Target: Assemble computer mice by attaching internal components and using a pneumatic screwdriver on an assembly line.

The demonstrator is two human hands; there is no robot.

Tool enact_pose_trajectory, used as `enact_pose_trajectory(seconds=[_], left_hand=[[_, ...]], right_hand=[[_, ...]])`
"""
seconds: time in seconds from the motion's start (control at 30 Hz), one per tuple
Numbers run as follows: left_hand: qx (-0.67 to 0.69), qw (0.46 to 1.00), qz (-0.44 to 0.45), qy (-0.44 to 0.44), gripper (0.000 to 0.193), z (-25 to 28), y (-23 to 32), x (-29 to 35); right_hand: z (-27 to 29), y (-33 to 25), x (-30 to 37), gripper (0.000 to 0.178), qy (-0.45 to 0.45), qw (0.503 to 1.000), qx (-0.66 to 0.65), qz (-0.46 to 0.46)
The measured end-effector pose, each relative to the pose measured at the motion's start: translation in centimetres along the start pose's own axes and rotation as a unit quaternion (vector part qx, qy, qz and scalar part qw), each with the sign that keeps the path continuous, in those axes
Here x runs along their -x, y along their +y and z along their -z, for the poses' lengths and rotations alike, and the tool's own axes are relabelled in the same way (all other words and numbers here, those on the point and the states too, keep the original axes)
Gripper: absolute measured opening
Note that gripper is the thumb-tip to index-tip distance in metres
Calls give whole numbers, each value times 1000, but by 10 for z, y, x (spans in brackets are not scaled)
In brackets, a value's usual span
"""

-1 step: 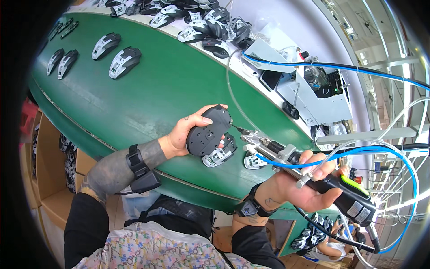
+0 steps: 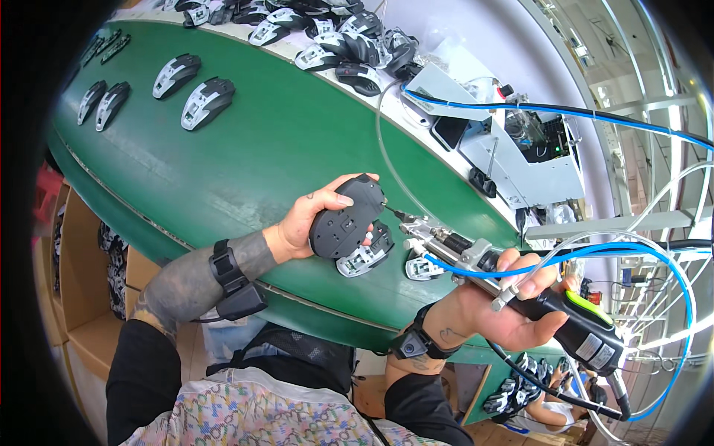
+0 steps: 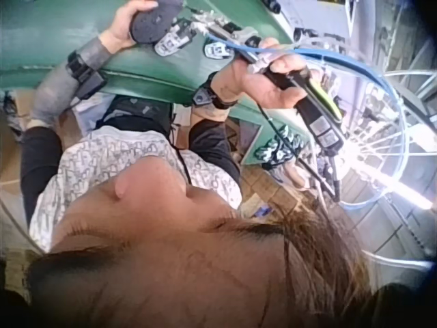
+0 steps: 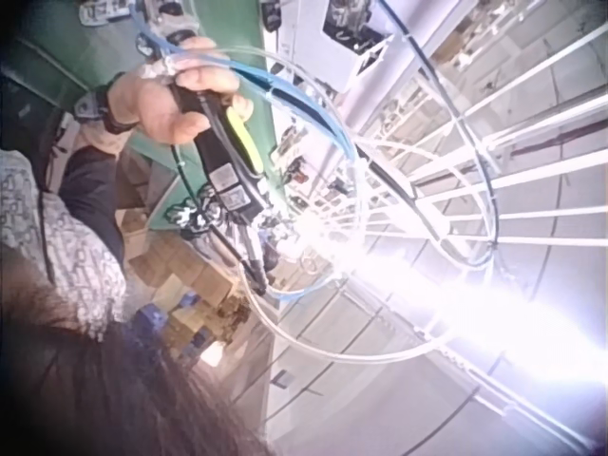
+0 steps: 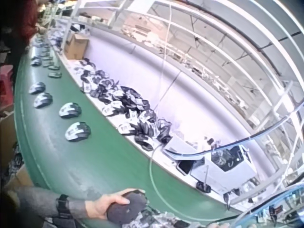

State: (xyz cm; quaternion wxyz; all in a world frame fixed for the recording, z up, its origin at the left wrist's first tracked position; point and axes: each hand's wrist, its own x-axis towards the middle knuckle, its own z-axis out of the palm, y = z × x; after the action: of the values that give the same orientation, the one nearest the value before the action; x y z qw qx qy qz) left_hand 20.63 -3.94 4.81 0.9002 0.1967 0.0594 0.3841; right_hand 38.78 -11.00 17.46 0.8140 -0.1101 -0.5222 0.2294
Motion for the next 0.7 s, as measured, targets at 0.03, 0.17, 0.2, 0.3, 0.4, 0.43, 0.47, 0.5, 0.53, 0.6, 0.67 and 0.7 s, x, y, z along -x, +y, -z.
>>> enact_pose_trajectory(seconds=[0.03,0.17,0.2,0.3,0.4,0.43,0.47,0.5,0.53,0.6,0.67,0.7], left_hand=[[-2,1000,2,-6,52,2,0,-1],[-4,1000,7,-11,54,0,0,2],[-3,1000,2,-10,54,0,-1,2],[2,1000,11,-8,55,2,-2,3],[22,999,16,-18,55,2,1,4],[13,999,28,-18,59,2,2,4],[4,999,40,-18,63,2,2,3],[5,999,41,-19,63,1,1,2],[-28,999,23,-10,62,2,1,2],[-61,998,4,2,60,4,0,0],[-57,993,-34,100,52,7,1,-4],[-57,993,-35,101,52,10,1,-5]], right_hand=[[0,0,0,40,-2,1000,0,-1],[-4,0,1,40,15,1000,3,2],[-4,0,0,39,7,1000,4,0],[-2,1,1,39,-13,1000,6,-2],[-6,2,3,41,-12,1000,6,-6],[-6,1,3,42,-10,1000,7,-5],[-6,-1,2,42,-10,1000,9,-5],[-5,-3,2,44,-4,1000,8,-2],[-5,-2,2,46,2,1000,6,-1],[-8,-3,2,44,10,1000,23,2],[-10,-7,2,44,13,999,34,4],[-12,-10,2,42,13,999,33,3]])
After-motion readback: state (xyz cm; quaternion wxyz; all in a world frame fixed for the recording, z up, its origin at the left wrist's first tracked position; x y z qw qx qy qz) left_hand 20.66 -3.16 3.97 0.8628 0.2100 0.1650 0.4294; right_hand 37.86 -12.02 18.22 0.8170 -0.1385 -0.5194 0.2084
